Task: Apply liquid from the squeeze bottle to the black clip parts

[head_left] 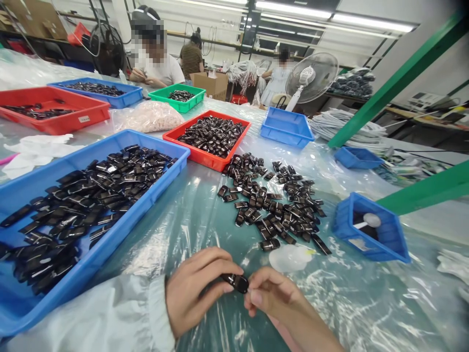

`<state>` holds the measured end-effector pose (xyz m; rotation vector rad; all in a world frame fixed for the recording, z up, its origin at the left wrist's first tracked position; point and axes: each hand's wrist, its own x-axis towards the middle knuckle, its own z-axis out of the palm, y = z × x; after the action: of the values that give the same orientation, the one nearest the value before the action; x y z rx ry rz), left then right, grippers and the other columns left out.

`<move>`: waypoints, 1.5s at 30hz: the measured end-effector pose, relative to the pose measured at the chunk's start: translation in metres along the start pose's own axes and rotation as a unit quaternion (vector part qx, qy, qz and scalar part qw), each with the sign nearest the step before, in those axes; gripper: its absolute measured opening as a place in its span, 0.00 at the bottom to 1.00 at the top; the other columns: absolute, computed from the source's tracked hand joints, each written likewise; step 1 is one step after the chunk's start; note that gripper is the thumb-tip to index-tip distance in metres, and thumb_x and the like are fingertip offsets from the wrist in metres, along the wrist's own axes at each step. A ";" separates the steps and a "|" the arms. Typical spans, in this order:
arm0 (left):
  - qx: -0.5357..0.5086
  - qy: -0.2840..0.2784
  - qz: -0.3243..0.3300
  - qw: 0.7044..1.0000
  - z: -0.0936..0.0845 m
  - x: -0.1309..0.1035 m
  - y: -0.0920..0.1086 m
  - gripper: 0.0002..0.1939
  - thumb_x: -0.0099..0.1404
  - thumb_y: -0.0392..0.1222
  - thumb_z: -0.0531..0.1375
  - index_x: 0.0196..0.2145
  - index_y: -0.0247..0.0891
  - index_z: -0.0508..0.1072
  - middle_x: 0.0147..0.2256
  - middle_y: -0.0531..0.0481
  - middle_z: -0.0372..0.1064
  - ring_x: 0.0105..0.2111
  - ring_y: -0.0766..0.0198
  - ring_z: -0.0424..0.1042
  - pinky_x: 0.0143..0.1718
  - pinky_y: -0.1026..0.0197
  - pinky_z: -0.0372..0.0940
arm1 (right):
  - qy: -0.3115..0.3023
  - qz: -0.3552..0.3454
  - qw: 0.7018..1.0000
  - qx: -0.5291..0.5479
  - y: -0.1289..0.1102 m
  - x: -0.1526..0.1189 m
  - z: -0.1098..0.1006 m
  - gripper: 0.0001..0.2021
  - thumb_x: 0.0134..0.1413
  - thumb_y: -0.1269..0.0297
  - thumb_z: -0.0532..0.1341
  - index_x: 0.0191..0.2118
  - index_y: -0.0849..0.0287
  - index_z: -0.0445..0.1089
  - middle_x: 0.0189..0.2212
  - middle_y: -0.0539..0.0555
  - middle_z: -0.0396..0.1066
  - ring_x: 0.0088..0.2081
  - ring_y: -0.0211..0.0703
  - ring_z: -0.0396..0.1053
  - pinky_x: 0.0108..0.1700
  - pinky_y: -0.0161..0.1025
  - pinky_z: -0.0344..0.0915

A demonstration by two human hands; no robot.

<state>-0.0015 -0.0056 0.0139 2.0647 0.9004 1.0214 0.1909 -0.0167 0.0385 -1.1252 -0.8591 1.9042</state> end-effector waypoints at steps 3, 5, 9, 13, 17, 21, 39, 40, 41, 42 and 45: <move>-0.003 0.003 0.013 1.000 0.000 0.000 0.000 0.11 0.70 0.36 0.52 0.48 0.39 0.68 0.42 0.44 0.68 0.42 0.60 0.69 0.43 0.59 0.64 | 0.002 -0.016 1.000 -0.002 0.003 0.002 -0.002 0.10 0.43 0.60 0.72 0.28 0.55 0.71 0.26 0.45 0.67 0.29 0.33 0.66 0.36 0.29 0.63; 0.002 0.014 0.028 1.000 0.000 -0.001 -0.001 0.11 0.70 0.37 0.52 0.49 0.40 0.69 0.42 0.44 0.69 0.41 0.60 0.69 0.43 0.59 0.65 | -0.017 -0.015 1.000 0.007 0.005 0.003 -0.003 0.12 0.42 0.59 0.72 0.30 0.54 0.70 0.28 0.45 0.68 0.32 0.34 0.66 0.37 0.29 0.62; 0.005 0.034 0.044 0.998 0.002 -0.003 0.001 0.12 0.70 0.37 0.52 0.50 0.41 0.69 0.42 0.46 0.71 0.40 0.62 0.70 0.42 0.61 0.65 | -0.072 -0.010 0.997 0.037 0.010 0.006 -0.005 0.11 0.46 0.60 0.71 0.34 0.55 0.72 0.29 0.47 0.72 0.34 0.34 0.68 0.40 0.30 0.62; 0.032 0.084 0.062 0.994 0.007 -0.004 0.009 0.10 0.71 0.38 0.51 0.46 0.41 0.70 0.40 0.47 0.72 0.38 0.63 0.72 0.39 0.64 0.66 | -0.134 -0.025 0.987 0.090 0.017 0.014 -0.006 0.09 0.46 0.62 0.71 0.34 0.55 0.75 0.29 0.47 0.74 0.32 0.32 0.70 0.38 0.29 0.63; 0.097 0.124 0.100 0.982 0.007 -0.001 0.022 0.12 0.72 0.37 0.48 0.42 0.39 0.71 0.38 0.47 0.72 0.35 0.65 0.73 0.35 0.66 0.66 | -0.132 -0.044 0.984 0.108 0.018 0.019 -0.007 0.06 0.48 0.65 0.71 0.34 0.55 0.76 0.27 0.46 0.75 0.30 0.30 0.71 0.36 0.27 0.64; 0.072 0.115 0.076 0.988 0.006 0.000 0.027 0.08 0.70 0.39 0.53 0.43 0.39 0.71 0.39 0.48 0.73 0.37 0.67 0.73 0.39 0.69 0.66 | -0.163 -0.052 0.980 0.106 0.017 0.017 -0.010 0.07 0.48 0.65 0.71 0.35 0.56 0.76 0.30 0.48 0.76 0.32 0.32 0.73 0.38 0.30 0.66; 0.301 0.194 0.169 0.918 -0.040 0.007 0.044 0.13 0.69 0.34 0.54 0.50 0.40 0.68 0.41 0.48 0.73 0.41 0.62 0.70 0.45 0.61 0.63 | -0.126 -0.142 0.982 0.015 -0.002 -0.001 0.001 0.07 0.45 0.58 0.71 0.33 0.50 0.79 0.29 0.48 0.79 0.31 0.36 0.75 0.37 0.31 0.68; 0.376 0.242 0.148 0.882 -0.057 0.009 0.044 0.16 0.68 0.32 0.55 0.53 0.40 0.66 0.45 0.46 0.71 0.45 0.59 0.68 0.48 0.58 0.62 | -0.098 -0.188 0.976 -0.044 -0.007 -0.006 0.000 0.08 0.46 0.57 0.70 0.35 0.49 0.79 0.28 0.49 0.79 0.31 0.37 0.74 0.37 0.32 0.68; 0.439 0.280 0.101 0.847 -0.073 0.011 0.043 0.18 0.68 0.35 0.55 0.55 0.40 0.65 0.50 0.43 0.67 0.50 0.54 0.65 0.51 0.51 0.59 | -0.051 -0.248 0.961 -0.113 -0.012 -0.011 -0.004 0.08 0.48 0.56 0.68 0.36 0.48 0.78 0.28 0.49 0.78 0.31 0.38 0.74 0.37 0.33 0.69; 0.484 0.291 0.068 0.823 -0.086 0.012 0.041 0.20 0.68 0.40 0.54 0.57 0.40 0.63 0.54 0.40 0.63 0.54 0.48 0.61 0.52 0.45 0.57 | 0.016 -0.314 0.932 -0.183 -0.018 -0.016 -0.009 0.08 0.49 0.57 0.67 0.37 0.46 0.78 0.28 0.48 0.77 0.32 0.40 0.73 0.38 0.34 0.68; 0.545 0.271 0.026 0.793 -0.099 0.014 0.024 0.24 0.70 0.45 0.50 0.60 0.33 0.57 0.59 0.33 0.54 0.58 0.40 0.55 0.53 0.38 0.55 | 0.234 -0.444 0.818 -0.281 -0.028 -0.020 -0.035 0.08 0.52 0.58 0.64 0.40 0.45 0.73 0.37 0.49 0.75 0.39 0.45 0.71 0.43 0.38 0.68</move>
<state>-0.0716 0.0168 0.0863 2.7151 2.1265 1.3217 0.2369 -0.0145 0.0558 -1.1398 -1.3748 0.5684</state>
